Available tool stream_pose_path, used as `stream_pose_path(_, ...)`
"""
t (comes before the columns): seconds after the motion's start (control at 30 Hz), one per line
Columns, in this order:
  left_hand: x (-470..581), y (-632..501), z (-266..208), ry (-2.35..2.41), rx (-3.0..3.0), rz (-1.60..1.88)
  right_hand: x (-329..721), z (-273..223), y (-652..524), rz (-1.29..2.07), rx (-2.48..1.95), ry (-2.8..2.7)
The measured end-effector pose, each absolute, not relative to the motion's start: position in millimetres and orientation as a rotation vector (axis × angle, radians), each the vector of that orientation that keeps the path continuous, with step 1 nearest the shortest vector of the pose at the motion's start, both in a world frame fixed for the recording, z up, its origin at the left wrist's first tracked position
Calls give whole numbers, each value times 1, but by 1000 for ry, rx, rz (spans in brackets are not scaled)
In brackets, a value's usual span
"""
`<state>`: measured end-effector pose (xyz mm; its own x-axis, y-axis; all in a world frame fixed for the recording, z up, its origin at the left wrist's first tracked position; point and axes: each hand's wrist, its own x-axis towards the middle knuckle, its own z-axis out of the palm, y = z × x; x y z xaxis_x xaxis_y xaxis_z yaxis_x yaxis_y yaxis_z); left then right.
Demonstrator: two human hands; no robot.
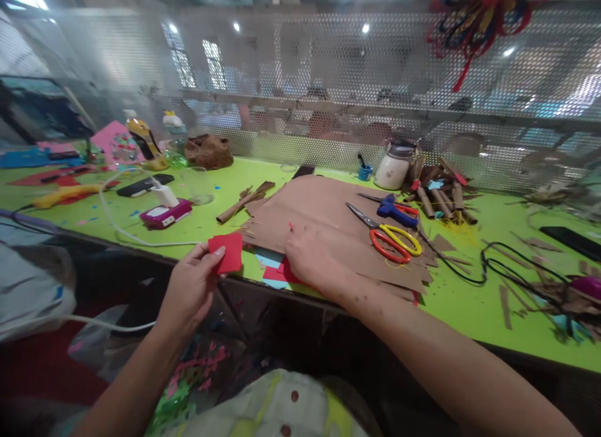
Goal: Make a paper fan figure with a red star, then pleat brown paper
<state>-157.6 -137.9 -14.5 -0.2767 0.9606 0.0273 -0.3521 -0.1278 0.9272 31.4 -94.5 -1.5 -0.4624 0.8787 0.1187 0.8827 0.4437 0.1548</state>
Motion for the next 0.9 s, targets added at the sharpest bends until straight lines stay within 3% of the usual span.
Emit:
stream_pose_path(0.27, -155, -122, -10, 1395, 1569, 1193, 54, 7, -81, -44, -1813, -2407)
stream_pose_path(0.57, -117, -55, -22, 1560, 1738, 1138, 51, 11, -86, 0, -1754, -2249)
stream_pose_path(0.9, -128, -57, -12, 1695, 1896, 1120, 49, 11, -95, 23, -1729, -2228)
